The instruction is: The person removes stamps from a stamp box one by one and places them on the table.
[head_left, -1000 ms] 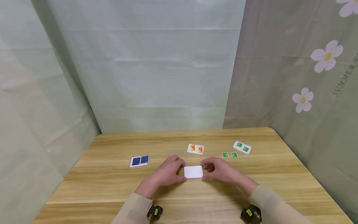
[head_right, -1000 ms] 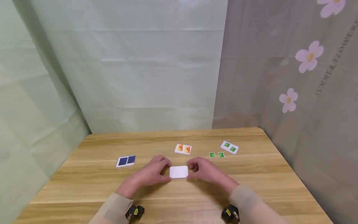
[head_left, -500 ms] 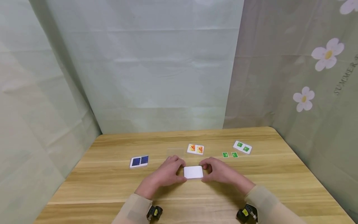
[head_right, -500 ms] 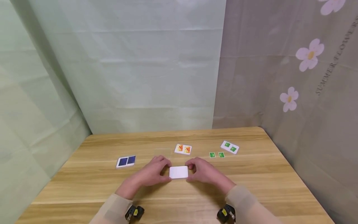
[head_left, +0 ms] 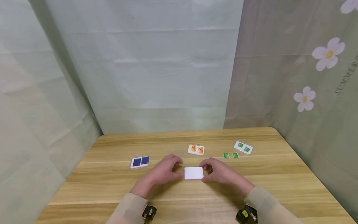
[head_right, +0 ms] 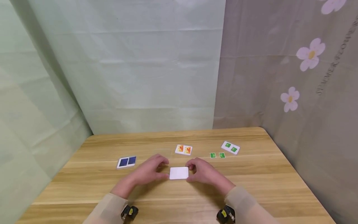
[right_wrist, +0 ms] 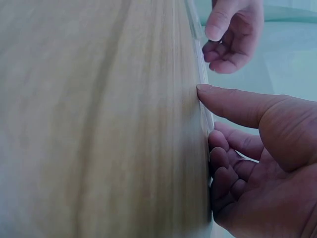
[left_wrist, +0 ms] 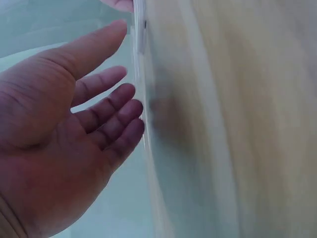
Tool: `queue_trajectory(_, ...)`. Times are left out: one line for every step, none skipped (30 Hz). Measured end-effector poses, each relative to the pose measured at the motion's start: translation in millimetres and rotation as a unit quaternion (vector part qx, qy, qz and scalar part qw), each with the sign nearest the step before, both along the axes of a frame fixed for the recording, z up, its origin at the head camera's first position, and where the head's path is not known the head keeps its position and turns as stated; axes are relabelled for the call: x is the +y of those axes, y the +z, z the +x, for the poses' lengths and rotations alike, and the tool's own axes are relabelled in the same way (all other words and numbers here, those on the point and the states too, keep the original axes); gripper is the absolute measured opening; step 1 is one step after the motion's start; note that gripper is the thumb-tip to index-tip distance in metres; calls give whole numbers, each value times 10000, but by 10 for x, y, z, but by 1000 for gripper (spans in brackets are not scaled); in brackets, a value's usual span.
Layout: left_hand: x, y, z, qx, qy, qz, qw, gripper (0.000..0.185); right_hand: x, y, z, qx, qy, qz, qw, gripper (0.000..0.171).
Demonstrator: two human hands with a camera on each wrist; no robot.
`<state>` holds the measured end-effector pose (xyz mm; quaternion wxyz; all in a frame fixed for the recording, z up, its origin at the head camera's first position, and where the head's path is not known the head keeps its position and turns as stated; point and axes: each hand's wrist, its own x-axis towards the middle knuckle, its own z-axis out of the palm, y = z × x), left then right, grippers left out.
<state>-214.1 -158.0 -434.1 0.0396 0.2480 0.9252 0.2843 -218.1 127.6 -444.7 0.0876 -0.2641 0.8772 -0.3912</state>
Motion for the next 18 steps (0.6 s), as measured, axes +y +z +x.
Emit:
queue_trajectory(-12,0,-8,44,41,14,10000,46,2,3,4,-18,-16,9,10000,38)
queue_trajectory(-24,-5,-19,118,86,3,9999,46,4,3,4,-44,-40,9,10000,38)
queue_trajectory(-35,-5,-29,206,126,8,9997,45,5,5,6,-75,-55,10,10000,38)
queue_trajectory(-47,-6,-45,302,174,13,9994,45,7,10,4,-96,-68,18,9999,39)
queue_trajectory(-60,-6,-61,390,228,7,9990,46,7,16,3,-121,-79,23,9999,39)
queue_trajectory(-73,-6,-77,461,287,1,9985,47,7,21,2,-139,-82,20,9999,39)
queue_trajectory(-86,-6,-93,507,352,4,9981,48,8,23,1,-155,-78,13,9998,39)
queue_trajectory(-100,-7,-110,550,412,-16,9976,48,8,23,0,-170,-74,0,9998,39)
queue_trajectory(-113,-2,-121,575,468,-12,9972,49,8,21,0,-192,-62,-18,9998,39)
queue_trajectory(-127,2,-133,578,522,-18,9970,50,8,16,0,-204,-49,-35,9998,40)
queue_trajectory(-142,4,-146,569,572,-36,9967,51,7,14,1,-202,-34,-42,9998,40)
queue_trajectory(-158,4,-162,573,610,-67,9965,51,7,9,3,-202,-18,-52,9998,40)
queue_trajectory(-173,4,-178,575,643,-95,9962,52,6,3,3,-196,-8,-45,9998,40)
queue_trajectory(-187,10,-192,578,662,-117,9961,53,7,-1,4,-189,-12,-30,9998,40)
queue_trajectory(-200,14,-209,585,684,-136,9958,54,7,-6,3,-180,-23,-9,9998,40)
queue_trajectory(-213,15,-230,594,701,-184,9956,54,9,-11,2,-167,-42,16,9999,40)
queue_trajectory(-225,18,-251,599,719,-238,9953,55,11,-12,1,-159,-62,41,9998,40)
queue_trajectory(-235,23,-270,617,722,-288,9951,56,14,-11,1,-161,-80,56,9998,40)
